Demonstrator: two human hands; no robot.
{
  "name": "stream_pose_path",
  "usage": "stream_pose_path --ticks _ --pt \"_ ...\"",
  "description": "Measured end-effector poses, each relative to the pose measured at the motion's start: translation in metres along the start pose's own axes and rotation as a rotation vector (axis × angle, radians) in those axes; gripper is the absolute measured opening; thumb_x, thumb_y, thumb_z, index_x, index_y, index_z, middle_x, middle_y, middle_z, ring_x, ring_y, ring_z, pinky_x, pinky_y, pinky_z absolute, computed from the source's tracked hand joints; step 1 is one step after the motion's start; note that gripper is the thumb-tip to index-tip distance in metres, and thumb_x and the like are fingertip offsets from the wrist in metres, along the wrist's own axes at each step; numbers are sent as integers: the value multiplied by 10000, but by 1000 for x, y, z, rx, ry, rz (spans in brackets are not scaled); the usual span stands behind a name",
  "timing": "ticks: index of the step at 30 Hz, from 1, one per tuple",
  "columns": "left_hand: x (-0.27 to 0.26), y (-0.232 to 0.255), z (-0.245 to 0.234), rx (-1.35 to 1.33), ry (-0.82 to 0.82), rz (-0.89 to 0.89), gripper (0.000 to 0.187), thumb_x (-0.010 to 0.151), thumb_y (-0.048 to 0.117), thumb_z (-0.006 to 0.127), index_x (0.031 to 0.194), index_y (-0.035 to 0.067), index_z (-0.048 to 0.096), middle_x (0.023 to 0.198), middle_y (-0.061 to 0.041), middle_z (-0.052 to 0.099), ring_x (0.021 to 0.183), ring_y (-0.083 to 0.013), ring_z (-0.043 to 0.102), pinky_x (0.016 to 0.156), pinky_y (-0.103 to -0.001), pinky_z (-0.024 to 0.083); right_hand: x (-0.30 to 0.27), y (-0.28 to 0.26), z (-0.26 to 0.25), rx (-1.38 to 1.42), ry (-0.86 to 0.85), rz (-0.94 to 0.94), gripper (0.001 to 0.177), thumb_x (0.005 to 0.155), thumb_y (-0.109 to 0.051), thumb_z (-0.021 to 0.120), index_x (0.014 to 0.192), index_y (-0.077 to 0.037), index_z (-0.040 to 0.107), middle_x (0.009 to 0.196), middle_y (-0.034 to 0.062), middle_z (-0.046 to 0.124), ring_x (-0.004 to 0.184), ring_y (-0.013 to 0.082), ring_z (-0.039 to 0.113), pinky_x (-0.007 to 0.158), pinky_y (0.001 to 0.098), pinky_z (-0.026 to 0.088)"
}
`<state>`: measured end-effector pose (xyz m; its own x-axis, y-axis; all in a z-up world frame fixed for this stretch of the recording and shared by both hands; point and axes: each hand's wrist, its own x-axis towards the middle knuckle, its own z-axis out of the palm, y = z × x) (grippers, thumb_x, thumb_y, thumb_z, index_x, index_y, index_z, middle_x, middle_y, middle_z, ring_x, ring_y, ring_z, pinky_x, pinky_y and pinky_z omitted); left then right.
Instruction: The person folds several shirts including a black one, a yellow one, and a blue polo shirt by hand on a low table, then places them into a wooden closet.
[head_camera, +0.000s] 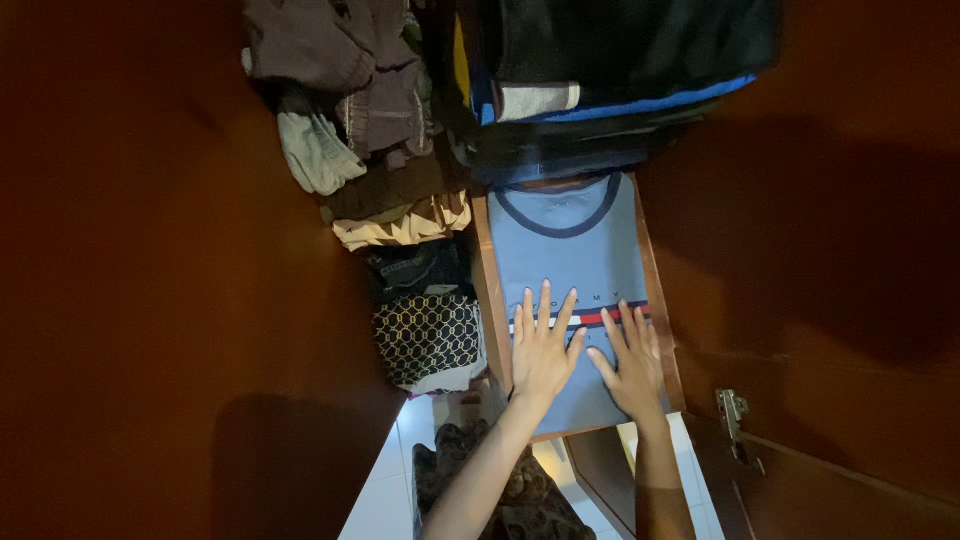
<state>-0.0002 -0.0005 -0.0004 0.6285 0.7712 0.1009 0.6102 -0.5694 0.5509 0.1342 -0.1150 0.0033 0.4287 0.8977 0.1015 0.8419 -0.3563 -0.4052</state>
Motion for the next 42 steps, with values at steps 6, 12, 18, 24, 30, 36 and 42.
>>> stream_pose_path --ticks 6,12,18,24,30,36,42 --pt "-1 1 -1 -26 38 -3 608 1026 482 502 1584 262 406 1663 -161 290 1518 -419 250 1220 -529 205 -2 4 0 -92 -41 -7 662 950 -491 579 1522 -175 476 1641 162 343 1529 388 273 1231 561 174" --pt "-8 -1 4 30 1 9 623 1054 508 443 1612 241 367 1688 -162 245 1546 -413 219 1248 -521 182 -25 12 9 64 231 88 497 1055 -437 562 1457 -144 564 1568 79 528 1553 289 417 1329 524 254" --pt "-96 19 -1 -157 -252 170 760 1051 637 279 1659 188 204 1719 -219 81 1559 -414 65 1209 -619 15 -98 4 -3 25 241 188 512 1039 -357 518 1467 -76 542 1585 143 469 1541 388 324 1266 594 168" --pt "-126 13 13 135 -7 132 742 991 657 457 1615 270 347 1647 -153 320 1497 -383 300 1190 -611 217 -102 13 13 -76 205 84 503 1024 -296 486 1490 -112 525 1617 173 382 1503 463 290 1225 657 167" --pt "-137 2 30 190 50 191 757 977 627 523 1597 220 371 1610 -145 370 1454 -348 363 1169 -597 264 -102 15 20 -108 205 139 529 952 -241 540 1473 -148 544 1590 165 413 1509 441 299 1215 692 159" --pt "-178 -9 56 267 86 155 685 1054 494 516 1628 172 325 1658 -84 345 1481 -258 378 1211 -504 271 -131 45 56 36 356 75 586 967 -225 513 1531 -87 440 1637 256 284 1541 482 189 1214 713 75" --pt "-227 -11 61 692 0 38 714 931 217 534 1601 163 294 1661 -29 285 1506 -214 303 1204 -521 210 -187 51 81 183 345 75 658 1103 -307 447 1643 -28 197 1707 285 123 1582 501 62 1271 630 70"
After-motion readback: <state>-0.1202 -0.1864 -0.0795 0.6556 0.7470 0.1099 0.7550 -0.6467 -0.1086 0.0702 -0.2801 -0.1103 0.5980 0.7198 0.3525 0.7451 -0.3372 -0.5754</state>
